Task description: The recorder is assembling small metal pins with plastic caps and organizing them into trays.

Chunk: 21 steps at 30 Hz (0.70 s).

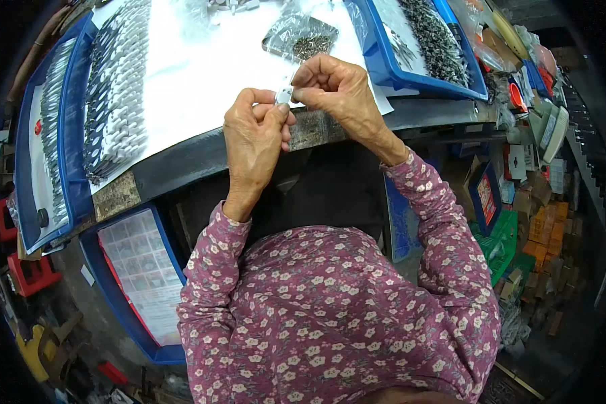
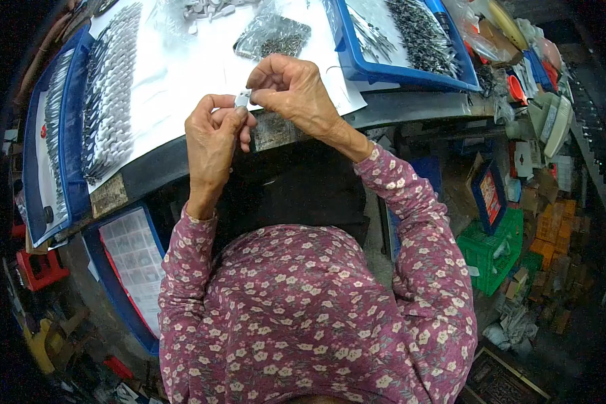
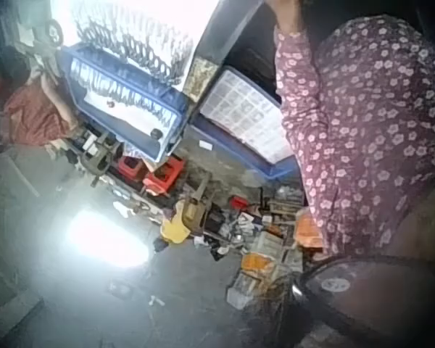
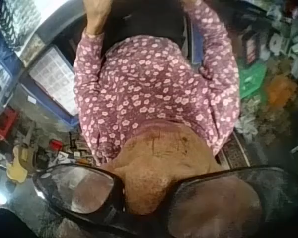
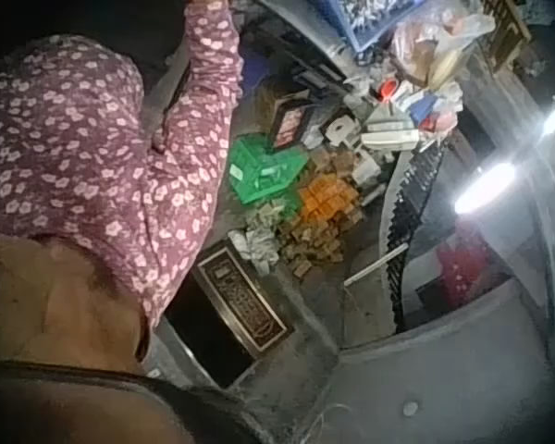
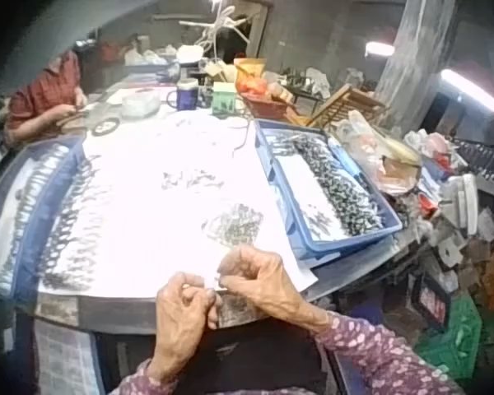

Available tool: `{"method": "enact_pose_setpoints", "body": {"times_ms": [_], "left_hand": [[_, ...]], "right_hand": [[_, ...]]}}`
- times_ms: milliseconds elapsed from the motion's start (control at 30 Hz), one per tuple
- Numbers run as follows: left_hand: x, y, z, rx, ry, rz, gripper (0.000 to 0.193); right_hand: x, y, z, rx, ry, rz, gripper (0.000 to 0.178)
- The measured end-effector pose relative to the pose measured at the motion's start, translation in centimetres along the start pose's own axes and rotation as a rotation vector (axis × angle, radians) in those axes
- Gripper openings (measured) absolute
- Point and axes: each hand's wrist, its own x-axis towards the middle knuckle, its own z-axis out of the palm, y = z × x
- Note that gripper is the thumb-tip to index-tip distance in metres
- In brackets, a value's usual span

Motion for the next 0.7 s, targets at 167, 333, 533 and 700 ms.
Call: {"method": "enact_pose_setpoints", "body": {"times_ms": [167, 333, 533, 700], "left_hand": [[-0.2, -0.1, 0.6, 0.141, 0.072, 0.050, 0.008], [-0.1, -0.7, 1.2, 0.375, 0.158, 0.223, 0.006], [-0.5, -0.5, 0.9, 0.379, 0.130, 0.207, 0.006], [-0.4, -0.6, 0.8, 0.292, 0.095, 0.133, 0.006]], "right_hand": [[-0.4, 0.2, 0.5, 0.007, 0.055, -0.014, 0.011], [-0.6, 0.6, 0.9, -0.122, 0.100, -0.085, 0.013], [-1.2, 0.5, 0.2, 0.107, 0.034, 0.068, 0.025], [-1.4, 0.7, 0.2, 0.248, -0.022, 0.132, 0.029]]}}
